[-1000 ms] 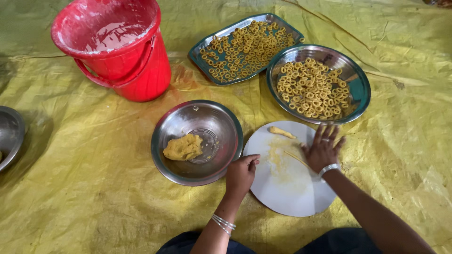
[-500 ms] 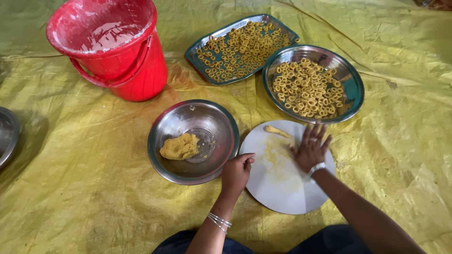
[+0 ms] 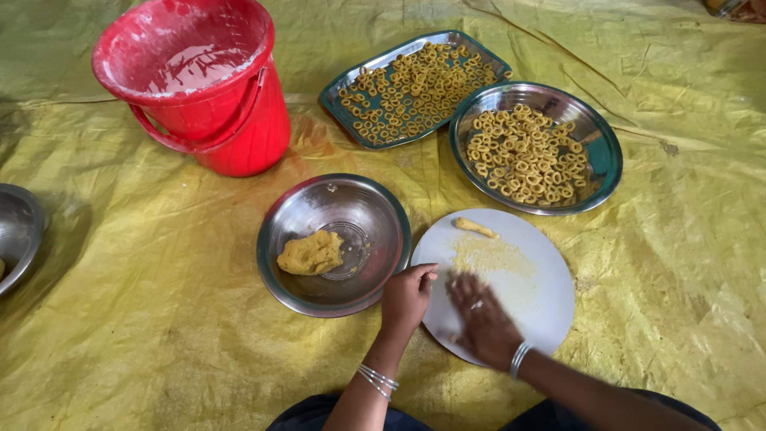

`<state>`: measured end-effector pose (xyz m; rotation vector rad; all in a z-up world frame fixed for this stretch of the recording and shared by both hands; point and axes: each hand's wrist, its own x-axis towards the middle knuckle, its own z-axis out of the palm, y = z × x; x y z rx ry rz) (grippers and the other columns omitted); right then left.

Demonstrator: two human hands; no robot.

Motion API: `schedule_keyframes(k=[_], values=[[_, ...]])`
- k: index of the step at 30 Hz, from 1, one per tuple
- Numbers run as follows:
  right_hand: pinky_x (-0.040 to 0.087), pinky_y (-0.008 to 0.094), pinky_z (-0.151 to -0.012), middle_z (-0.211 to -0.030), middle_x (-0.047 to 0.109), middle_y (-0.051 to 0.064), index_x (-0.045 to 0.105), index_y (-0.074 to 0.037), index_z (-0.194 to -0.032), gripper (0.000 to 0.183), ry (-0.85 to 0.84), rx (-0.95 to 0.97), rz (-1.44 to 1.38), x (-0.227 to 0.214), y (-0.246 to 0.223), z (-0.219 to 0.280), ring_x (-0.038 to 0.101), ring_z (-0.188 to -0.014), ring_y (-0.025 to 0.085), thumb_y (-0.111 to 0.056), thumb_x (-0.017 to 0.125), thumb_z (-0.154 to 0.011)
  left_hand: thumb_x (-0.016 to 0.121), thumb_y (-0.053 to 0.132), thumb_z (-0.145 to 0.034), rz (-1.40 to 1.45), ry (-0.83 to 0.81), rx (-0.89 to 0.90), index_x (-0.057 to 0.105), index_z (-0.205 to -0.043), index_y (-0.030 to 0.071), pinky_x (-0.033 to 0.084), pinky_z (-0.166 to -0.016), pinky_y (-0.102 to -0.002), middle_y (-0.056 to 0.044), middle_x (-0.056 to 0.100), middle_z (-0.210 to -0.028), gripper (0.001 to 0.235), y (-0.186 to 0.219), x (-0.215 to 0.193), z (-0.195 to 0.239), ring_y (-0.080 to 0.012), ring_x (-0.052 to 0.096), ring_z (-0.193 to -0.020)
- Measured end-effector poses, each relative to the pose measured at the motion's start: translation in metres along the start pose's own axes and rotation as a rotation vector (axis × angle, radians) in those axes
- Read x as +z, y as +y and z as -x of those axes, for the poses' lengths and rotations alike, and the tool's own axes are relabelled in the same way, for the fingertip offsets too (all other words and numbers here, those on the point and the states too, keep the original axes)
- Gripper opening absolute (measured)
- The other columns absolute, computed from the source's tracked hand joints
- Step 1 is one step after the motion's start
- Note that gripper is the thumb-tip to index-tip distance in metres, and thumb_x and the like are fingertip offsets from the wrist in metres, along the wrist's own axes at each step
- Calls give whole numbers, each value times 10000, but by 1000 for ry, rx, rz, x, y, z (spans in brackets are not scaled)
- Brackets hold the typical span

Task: The person rolls small pieces of dough into thin strips on a white plate and then joins the ends to form ring shapes. The formed rings are placed into a metal bowl. The person repeats this process continuously.

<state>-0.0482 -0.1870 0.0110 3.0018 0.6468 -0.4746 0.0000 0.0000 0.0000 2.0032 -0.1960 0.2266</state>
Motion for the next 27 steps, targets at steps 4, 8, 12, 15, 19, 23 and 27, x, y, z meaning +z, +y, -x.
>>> schedule_keyframes(k=[4,8,12,15,19,23,27], values=[[64,565,-1217,-1673,36,299,70,-4,-1597,951,80,313,219,0,74,-40,5,-1545,455,-656,381,-979,672,31,-898,18,-9,-17,769,-1084,107,616,-742,-337,-90,785,-958,223,3,0,4,-222,784,-842],[80,595,-1221,-1674,93,274,122,21,-1620,946,463,390,72,7,109,-57,42,-1554,467,-607,379,-960,677,20,-887,32,2,-1,775,-1073,105,605,-721,-343,-87,793,-958,227,5,-2,-1,-232,776,-822],[63,493,-1249,-1660,11,285,55,85,-1562,1024,113,286,75,23,53,-33,-13,-1551,418,-691,380,-977,685,28,-893,20,1,-23,778,-1066,108,605,-706,-336,-85,791,-950,212,5,1,-2,-232,777,-804],[54,486,-1220,-1657,-9,280,35,75,-1573,1002,113,59,32,26,5,-2,-24,-1540,394,-618,418,-960,686,30,-893,20,-7,-10,775,-1067,108,605,-710,-332,-83,791,-948,210,3,2,0,-228,779,-803],[36,501,-1243,-1671,-28,228,35,-8,-1584,996,-36,34,-4,15,9,-2,-30,-1561,346,-667,429,-950,694,32,-892,18,-4,11,777,-1068,107,604,-722,-332,-89,791,-952,208,1,3,0,-234,776,-821],[53,606,-1202,-1673,58,238,38,16,-1585,958,77,302,174,2,65,-33,26,-1548,379,-591,448,-967,696,36,-881,30,6,-3,780,-1070,116,608,-720,-331,-88,789,-957,222,3,2,2,-230,780,-820],[38,726,-1236,-1413,599,161,291,-136,-1650,703,510,398,-220,-8,107,-46,380,-1502,256,-460,457,-1049,686,35,-883,20,-3,-1,776,-1078,119,606,-718,-335,-76,791,-960,231,6,0,0,-230,774,-823]])
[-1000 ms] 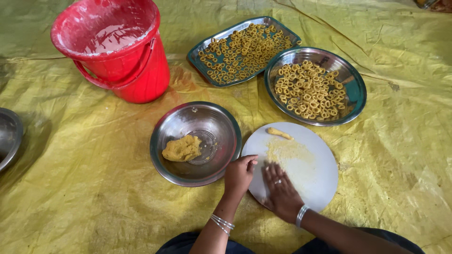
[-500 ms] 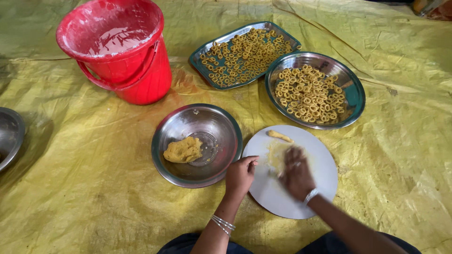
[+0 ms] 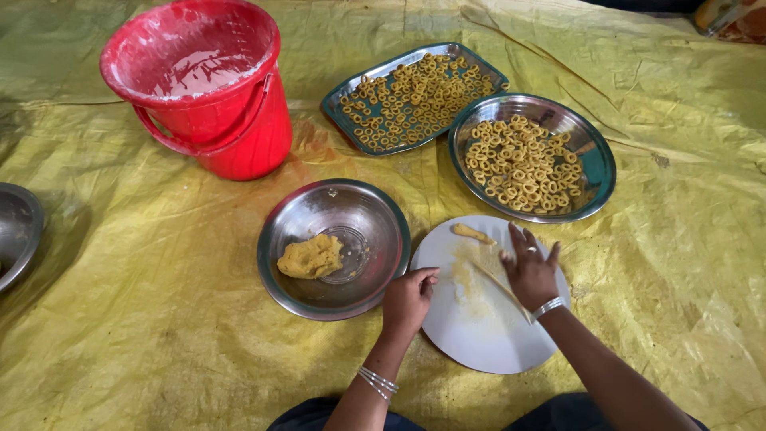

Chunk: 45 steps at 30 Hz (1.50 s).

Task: The person rolls small pieces of dough into thin strips on a white plate and then joins the ends to form ring shapes. The formed rings are placed into a metal bowl. The person repeats this process continuously.

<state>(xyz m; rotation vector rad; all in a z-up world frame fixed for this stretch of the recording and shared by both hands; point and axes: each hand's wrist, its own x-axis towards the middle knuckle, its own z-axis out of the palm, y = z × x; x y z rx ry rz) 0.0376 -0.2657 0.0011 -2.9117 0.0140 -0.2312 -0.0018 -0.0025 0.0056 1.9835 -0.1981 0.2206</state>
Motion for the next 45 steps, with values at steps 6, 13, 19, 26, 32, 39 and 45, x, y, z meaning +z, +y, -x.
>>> schedule_keyframes(k=[6,13,19,26,32,39,45], values=[[294,601,-1133,-1082,772,-34,801,-313,-1039,280,-13,2,78,-2,-25,1,676,-1055,160,-483,747,-823,687,51,-887,-24,-36,-53,784,-1070,130,600,-699,-342,-58,795,-936,222,6,1,1,-219,770,-809],[543,392,-845,-994,789,-24,816,-239,-920,111,-10,5,-124,-17,-49,1,720,-894,171,-307,779,-841,643,10,-886,216,-214,-206,785,-1096,70,608,-694,-318,-101,806,-906,260,-3,19,9,-213,777,-756],[578,261,-590,-952,811,-12,731,-46,-1070,155,91,234,-760,-56,-40,36,742,-721,93,-133,716,-943,639,139,-996,1007,-312,-754,698,-1183,-16,658,-751,-309,-142,783,-993,250,28,65,33,-176,774,-796],[529,269,-586,-923,794,69,752,9,-1116,256,41,402,-1094,-19,-39,102,752,-731,136,-37,697,-871,666,160,-959,1227,-60,-957,704,-1200,-34,688,-797,-299,-137,797,-1023,311,17,73,37,-160,782,-821],[538,282,-630,-884,780,64,766,12,-1136,259,-104,459,-1208,13,-35,88,694,-731,121,-139,704,-934,719,186,-998,971,-123,-677,754,-1138,-82,618,-694,-278,-120,777,-932,304,-26,76,25,-150,716,-728],[564,297,-667,-887,775,88,708,34,-1179,311,-120,385,-1219,23,-29,82,692,-734,136,-102,735,-901,692,173,-970,726,-357,-515,727,-1179,-54,640,-705,-285,-118,783,-955,311,-41,62,21,-166,765,-787],[601,280,-738,-955,804,52,747,32,-1173,276,-304,297,-1179,35,-12,74,719,-810,108,-76,695,-925,650,232,-1016,769,-383,-605,731,-1135,-67,656,-716,-281,-135,779,-909,332,-37,58,20,-195,788,-806]])
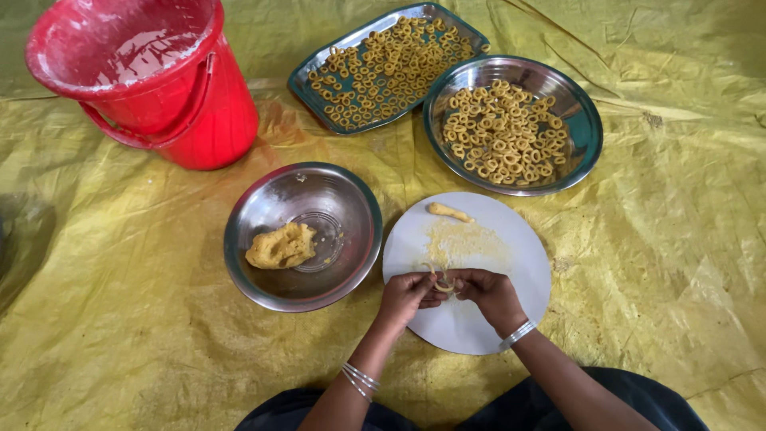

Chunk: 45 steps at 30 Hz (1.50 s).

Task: The person rolls small pieces of dough into thin strips on a white plate and then joins the ends to form ring shapes. The formed rings are placed into a metal bowl. The person repeats this process continuously.

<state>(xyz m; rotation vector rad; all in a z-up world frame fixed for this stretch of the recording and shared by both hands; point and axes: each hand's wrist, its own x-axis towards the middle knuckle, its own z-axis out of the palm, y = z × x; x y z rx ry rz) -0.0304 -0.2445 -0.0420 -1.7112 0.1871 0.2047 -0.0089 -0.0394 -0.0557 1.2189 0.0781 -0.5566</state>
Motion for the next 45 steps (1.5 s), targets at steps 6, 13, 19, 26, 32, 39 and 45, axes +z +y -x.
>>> schedule_keyframes(k=[6,13,19,26,32,39,45], values=[[633,274,-813,-986,810,64,709,18,-1187,312,25,-136,76,10,-18,12,765,-894,118,-24,724,-878,666,176,-990,-168,-7,86,764,-1059,-59,643,-667,-264,-103,789,-892,264,-3,-1,1,-167,777,-778],[631,263,-705,-872,813,47,680,-53,-1206,377,83,-193,365,27,-58,31,778,-769,112,-49,787,-844,695,137,-963,-85,18,57,751,-1033,-88,647,-645,-261,-128,779,-865,243,0,2,4,-172,776,-738],[629,262,-716,-872,799,26,636,-84,-1234,444,190,-319,420,32,-71,35,790,-804,115,-44,793,-820,728,131,-941,-60,57,-15,749,-1017,-112,647,-629,-284,-156,775,-843,256,11,1,11,-209,779,-725],[628,298,-753,-894,792,37,603,-90,-1247,501,183,-395,494,31,-76,37,790,-892,161,-30,799,-790,643,206,-987,-58,-17,-61,732,-1036,-96,667,-638,-314,-157,781,-907,318,19,1,13,-228,794,-779],[630,310,-770,-905,783,45,598,-86,-1247,507,198,-481,546,31,-77,39,782,-899,179,-16,796,-785,643,185,-949,-76,-26,-125,728,-1052,-97,678,-637,-339,-176,786,-953,312,21,-2,13,-243,801,-798],[636,311,-757,-915,788,38,621,-114,-1240,466,139,-452,536,29,-74,40,789,-884,186,-17,779,-813,701,230,-951,-178,-72,-199,735,-1099,-62,665,-648,-347,-174,784,-1002,329,33,-3,18,-237,791,-864],[632,318,-775,-1012,800,26,776,-115,-1036,219,16,-547,542,16,-75,30,768,-922,194,8,739,-858,683,267,-958,-139,-206,-332,675,-1180,-27,691,-709,-407,-170,762,-1098,369,39,-6,21,-261,780,-978]])
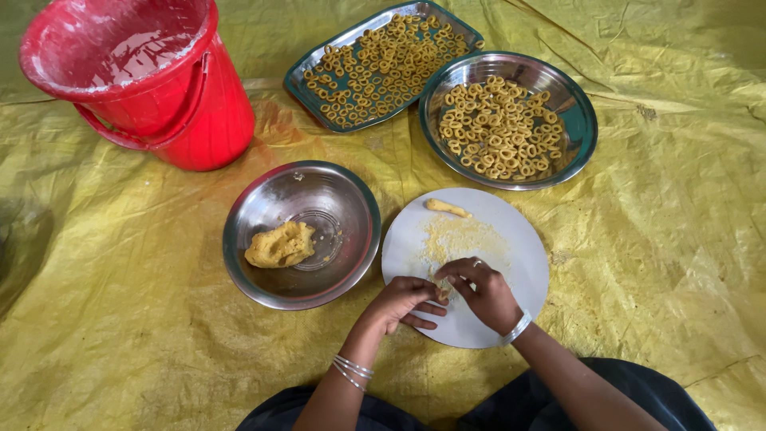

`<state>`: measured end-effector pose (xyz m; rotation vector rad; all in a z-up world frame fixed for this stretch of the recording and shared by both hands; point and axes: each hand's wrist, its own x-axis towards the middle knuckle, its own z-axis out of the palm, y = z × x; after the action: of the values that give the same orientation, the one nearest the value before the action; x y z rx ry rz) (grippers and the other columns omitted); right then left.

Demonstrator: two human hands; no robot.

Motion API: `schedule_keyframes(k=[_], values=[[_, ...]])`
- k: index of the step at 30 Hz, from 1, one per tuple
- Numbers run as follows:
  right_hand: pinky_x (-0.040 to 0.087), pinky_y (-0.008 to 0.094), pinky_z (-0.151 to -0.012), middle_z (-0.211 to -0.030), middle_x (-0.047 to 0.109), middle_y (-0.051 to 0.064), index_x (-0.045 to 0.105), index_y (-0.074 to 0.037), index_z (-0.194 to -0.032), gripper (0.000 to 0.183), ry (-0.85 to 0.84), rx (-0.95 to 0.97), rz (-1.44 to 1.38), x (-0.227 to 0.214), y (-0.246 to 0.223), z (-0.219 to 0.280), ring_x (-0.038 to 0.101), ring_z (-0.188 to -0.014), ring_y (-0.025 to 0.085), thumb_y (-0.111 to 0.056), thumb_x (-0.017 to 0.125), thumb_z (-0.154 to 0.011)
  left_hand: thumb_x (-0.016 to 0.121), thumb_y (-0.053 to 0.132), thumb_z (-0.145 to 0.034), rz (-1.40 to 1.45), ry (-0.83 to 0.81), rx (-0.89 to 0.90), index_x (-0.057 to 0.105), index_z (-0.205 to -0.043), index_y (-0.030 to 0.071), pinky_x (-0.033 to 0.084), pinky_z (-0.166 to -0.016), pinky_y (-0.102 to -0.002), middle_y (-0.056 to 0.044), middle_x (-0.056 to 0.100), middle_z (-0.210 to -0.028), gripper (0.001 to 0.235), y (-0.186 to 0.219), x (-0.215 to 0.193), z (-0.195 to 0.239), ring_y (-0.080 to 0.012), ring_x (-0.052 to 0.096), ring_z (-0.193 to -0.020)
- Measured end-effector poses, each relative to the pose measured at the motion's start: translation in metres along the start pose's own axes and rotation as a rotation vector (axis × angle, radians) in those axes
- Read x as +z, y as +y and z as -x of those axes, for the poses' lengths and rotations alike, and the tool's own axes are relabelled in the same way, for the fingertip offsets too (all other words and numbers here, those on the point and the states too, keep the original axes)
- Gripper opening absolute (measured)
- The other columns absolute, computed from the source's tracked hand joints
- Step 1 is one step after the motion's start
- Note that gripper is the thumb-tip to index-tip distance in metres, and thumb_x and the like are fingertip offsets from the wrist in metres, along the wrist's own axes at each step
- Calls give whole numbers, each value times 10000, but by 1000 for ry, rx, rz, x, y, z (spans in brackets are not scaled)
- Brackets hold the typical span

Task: The person rolls small pieces of dough into thin strips on a white plate and then joins the ends to form ring shapes. The formed rings are placed into a metal bowl. The person repeats this process continuously.

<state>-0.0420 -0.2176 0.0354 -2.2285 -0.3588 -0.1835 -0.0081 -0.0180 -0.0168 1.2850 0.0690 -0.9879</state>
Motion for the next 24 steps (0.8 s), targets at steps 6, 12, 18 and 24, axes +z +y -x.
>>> schedule_keyframes(k=[6,12,18,24], values=[[594,359,-879,-1027,794,9,809,-124,-1021,320,-140,-248,52,-10,11,-6,701,-1028,220,15,792,-734,646,348,-972,-27,-127,-25,659,-1227,22,684,-730,-403,-142,746,-1142,414,5,2,5,-253,755,-1047],[556,374,-889,-969,789,-27,791,-143,-953,259,-121,-309,132,-14,7,-7,711,-987,196,-26,818,-724,664,435,-940,-8,-156,-35,634,-1244,29,682,-736,-394,-133,745,-1164,507,9,-3,10,-249,757,-1048],[526,386,-878,-968,774,-31,770,-164,-969,235,-63,-418,284,-20,-3,-4,695,-977,201,-59,785,-760,725,415,-897,-45,-112,29,676,-1165,-16,686,-716,-399,-161,751,-1170,509,1,-3,3,-259,771,-1031],[519,375,-881,-1032,773,-31,769,-161,-1016,208,28,-367,464,-30,-5,-10,701,-991,177,-57,742,-838,725,407,-906,-4,-91,1,683,-1157,-9,686,-696,-393,-157,746,-1158,487,2,-4,3,-258,769,-1011]])
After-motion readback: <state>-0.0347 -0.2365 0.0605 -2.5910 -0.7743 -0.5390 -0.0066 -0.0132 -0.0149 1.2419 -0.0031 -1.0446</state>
